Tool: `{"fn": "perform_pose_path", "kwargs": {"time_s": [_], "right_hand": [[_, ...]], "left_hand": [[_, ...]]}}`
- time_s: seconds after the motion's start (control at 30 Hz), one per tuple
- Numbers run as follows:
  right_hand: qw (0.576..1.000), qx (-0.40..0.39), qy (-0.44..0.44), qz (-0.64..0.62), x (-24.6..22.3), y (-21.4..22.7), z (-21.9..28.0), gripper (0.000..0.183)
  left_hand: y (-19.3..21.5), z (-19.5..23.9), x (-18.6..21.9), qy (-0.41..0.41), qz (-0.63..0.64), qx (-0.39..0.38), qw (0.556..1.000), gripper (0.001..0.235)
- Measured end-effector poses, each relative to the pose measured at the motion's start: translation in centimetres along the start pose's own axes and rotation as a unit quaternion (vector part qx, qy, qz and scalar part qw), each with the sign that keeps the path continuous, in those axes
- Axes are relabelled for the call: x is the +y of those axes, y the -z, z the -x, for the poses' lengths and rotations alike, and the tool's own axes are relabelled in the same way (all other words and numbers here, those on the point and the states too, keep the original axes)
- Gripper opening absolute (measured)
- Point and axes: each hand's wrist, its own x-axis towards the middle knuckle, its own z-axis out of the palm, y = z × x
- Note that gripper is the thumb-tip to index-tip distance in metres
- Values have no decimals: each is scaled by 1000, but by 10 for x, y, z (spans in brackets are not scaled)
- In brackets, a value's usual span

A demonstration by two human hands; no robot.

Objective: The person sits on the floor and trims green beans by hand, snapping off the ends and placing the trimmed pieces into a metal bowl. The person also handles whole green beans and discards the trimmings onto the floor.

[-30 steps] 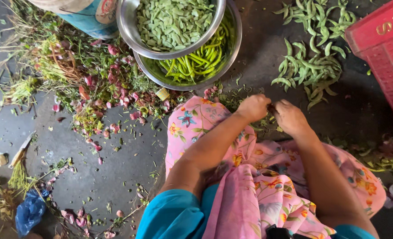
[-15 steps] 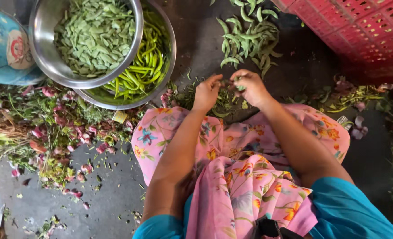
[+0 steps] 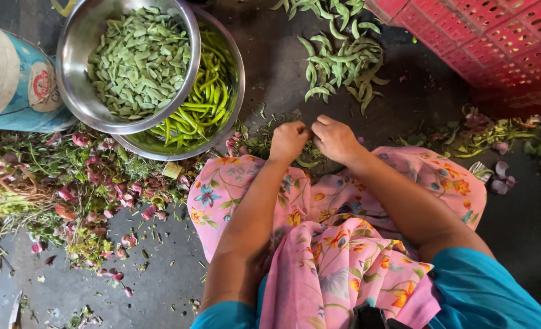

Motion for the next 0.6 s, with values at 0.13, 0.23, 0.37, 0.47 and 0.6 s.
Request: {"fn": "perform_pose_path", "kwargs": {"time_s": [0.13, 0.23, 0.37, 0.47, 0.6], "right_hand": [[956, 48, -37, -288, -3, 7, -1, 8], [732, -9, -212, -648, 8, 13, -6, 3], [738, -81, -347, -573, 18, 2, -6, 11], [896, -58, -231, -374, 14, -27, 0, 14], [955, -48, -178, -233, 19, -54, 11, 24]], "left_hand": [[-2, -10, -21, 44, 141, -22, 989, 28], [-12, -15, -29, 66, 305, -36, 949, 55], [-19, -17, -34, 213, 295, -71, 929, 77], [-26, -18, -33, 206, 342, -106, 911, 82], [-35, -10, -27, 209, 327, -165, 907, 70]]}}
